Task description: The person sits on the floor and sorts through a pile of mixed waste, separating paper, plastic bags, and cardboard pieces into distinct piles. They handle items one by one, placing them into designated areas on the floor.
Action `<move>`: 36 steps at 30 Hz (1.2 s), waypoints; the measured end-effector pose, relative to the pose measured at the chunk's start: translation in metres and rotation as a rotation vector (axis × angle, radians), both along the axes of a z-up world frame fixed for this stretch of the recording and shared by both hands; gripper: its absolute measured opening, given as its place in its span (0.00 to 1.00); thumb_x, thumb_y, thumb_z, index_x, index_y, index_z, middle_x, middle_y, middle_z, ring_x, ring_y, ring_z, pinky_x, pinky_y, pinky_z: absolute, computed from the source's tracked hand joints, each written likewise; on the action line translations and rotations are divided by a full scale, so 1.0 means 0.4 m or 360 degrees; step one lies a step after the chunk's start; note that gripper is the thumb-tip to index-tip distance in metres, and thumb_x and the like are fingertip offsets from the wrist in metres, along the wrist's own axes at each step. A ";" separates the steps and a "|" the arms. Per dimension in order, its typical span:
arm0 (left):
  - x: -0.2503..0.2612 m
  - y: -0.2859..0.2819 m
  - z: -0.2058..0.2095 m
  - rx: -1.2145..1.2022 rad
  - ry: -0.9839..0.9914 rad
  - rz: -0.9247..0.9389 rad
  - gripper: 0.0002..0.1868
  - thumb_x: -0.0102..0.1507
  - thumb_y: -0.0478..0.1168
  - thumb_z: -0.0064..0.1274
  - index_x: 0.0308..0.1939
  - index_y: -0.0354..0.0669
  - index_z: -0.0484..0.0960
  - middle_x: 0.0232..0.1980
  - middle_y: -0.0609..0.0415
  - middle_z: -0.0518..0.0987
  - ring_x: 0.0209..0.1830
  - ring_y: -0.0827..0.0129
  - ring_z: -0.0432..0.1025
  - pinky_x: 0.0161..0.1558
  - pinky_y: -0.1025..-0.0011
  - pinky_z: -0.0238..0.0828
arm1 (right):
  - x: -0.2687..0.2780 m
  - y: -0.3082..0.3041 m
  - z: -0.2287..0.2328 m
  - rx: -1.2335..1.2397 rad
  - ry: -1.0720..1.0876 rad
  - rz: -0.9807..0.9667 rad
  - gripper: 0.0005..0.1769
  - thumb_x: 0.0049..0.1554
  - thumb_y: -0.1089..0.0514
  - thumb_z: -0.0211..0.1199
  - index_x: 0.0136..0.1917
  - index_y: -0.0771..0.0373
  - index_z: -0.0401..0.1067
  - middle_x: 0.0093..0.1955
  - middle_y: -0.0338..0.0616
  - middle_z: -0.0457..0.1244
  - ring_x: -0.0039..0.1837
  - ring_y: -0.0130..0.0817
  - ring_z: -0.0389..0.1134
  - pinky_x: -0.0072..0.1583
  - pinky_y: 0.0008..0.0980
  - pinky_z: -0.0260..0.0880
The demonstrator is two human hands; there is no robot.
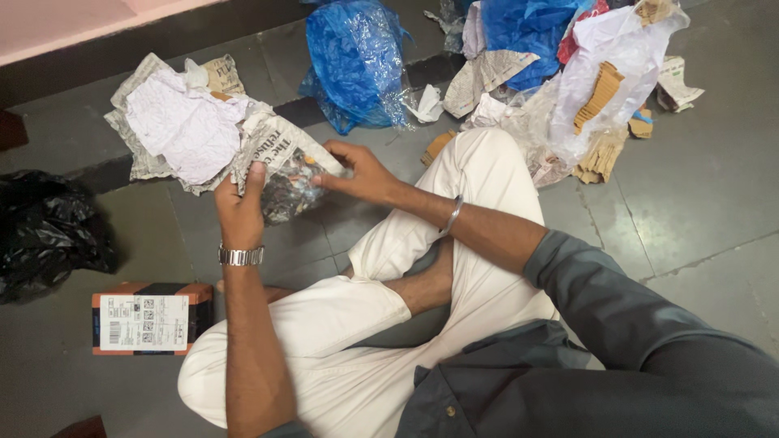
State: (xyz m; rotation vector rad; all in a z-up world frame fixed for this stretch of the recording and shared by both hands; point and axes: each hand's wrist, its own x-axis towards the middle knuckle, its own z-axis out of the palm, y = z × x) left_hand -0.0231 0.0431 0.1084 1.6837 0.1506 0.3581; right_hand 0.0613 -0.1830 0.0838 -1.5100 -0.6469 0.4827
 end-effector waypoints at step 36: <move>0.059 0.086 -0.224 -0.0252 0.0197 0.0417 0.28 0.62 0.26 0.43 0.68 0.30 0.71 0.60 0.44 0.79 0.50 0.65 0.76 0.52 0.71 0.74 | -0.011 0.005 -0.014 0.0189 0.0276 0.0491 0.42 0.62 0.64 0.67 0.82 0.57 0.50 0.81 0.45 0.51 0.56 0.23 0.68 0.61 0.27 0.72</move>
